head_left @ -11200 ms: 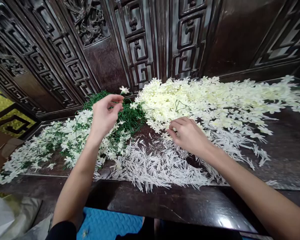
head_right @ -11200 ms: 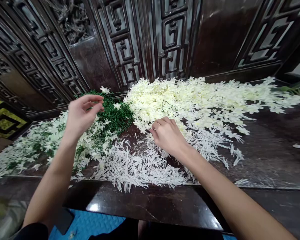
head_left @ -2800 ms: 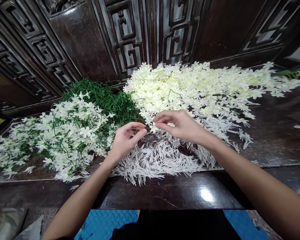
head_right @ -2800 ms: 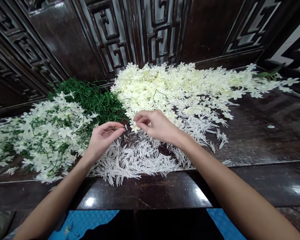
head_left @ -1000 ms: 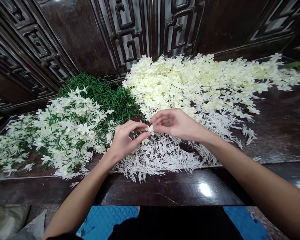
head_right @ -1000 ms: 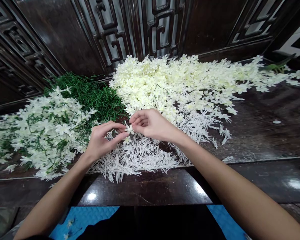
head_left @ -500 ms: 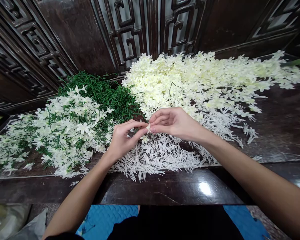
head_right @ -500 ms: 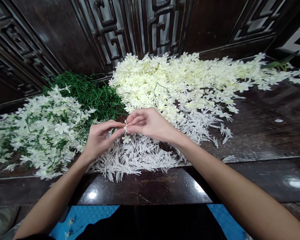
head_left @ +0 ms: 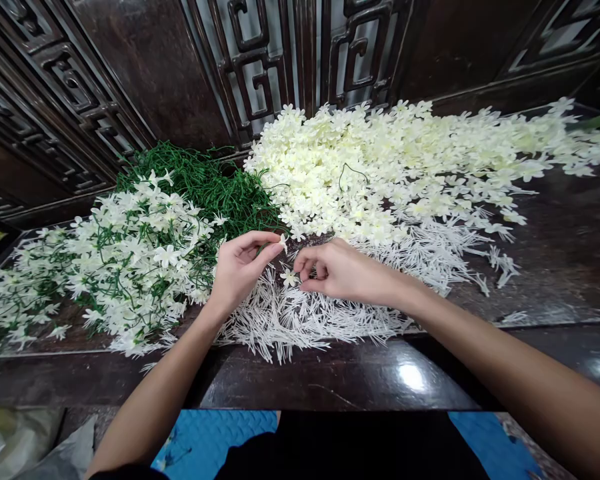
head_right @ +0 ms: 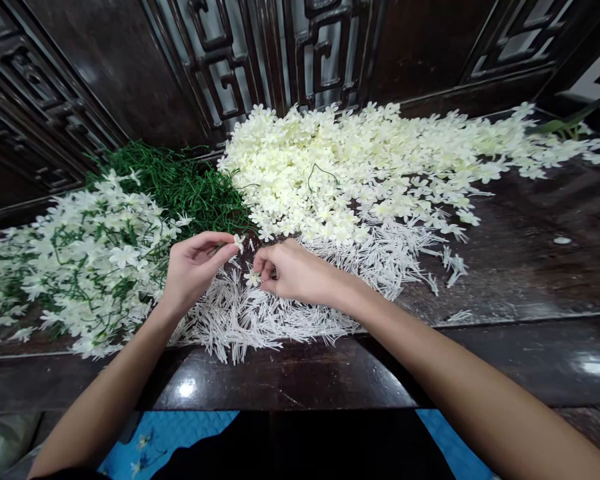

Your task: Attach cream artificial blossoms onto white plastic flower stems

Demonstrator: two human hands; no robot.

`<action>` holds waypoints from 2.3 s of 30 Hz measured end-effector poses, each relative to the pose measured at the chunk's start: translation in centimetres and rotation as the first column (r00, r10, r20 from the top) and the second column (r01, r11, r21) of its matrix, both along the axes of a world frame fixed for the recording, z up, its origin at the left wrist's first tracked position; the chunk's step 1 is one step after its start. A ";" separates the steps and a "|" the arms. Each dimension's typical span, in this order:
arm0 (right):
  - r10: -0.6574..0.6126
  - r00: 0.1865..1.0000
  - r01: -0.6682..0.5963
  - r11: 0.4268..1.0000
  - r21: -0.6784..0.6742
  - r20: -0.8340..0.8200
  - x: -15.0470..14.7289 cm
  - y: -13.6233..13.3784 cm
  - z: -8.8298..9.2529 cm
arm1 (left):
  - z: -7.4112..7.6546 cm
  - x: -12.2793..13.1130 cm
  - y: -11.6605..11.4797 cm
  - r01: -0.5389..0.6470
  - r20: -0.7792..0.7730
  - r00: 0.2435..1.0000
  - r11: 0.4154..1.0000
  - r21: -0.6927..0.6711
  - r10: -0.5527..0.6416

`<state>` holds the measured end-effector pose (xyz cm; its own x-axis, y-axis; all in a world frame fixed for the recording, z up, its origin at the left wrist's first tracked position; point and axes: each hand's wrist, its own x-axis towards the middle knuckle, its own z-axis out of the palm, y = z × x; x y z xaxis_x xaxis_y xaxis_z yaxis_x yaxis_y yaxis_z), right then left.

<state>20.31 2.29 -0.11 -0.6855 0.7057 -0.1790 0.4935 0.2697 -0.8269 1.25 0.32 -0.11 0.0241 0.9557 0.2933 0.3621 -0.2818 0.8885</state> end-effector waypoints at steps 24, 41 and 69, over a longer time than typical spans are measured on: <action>-0.189 0.716 0.321 0.944 0.076 -0.672 0.2 -0.1 1.2 | 0.3 -0.1 -0.1 0.193 0.280 0.952 0.955 -0.228 -0.125; -0.190 0.706 0.456 0.859 0.232 -0.682 -0.2 -0.7 0.9 | 0.2 -0.1 -0.1 0.209 0.366 0.925 0.943 -0.259 -0.105; -0.148 0.820 0.278 0.947 0.158 -0.554 0.2 -0.3 0.8 | 0.3 -0.7 -0.2 0.175 0.164 0.975 0.972 -0.160 -0.149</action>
<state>20.46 2.00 0.73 -0.4551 0.8209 0.3450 0.0651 0.4170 -0.9066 0.58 0.15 0.23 0.1512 0.9790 0.1369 0.1830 -0.1638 0.9694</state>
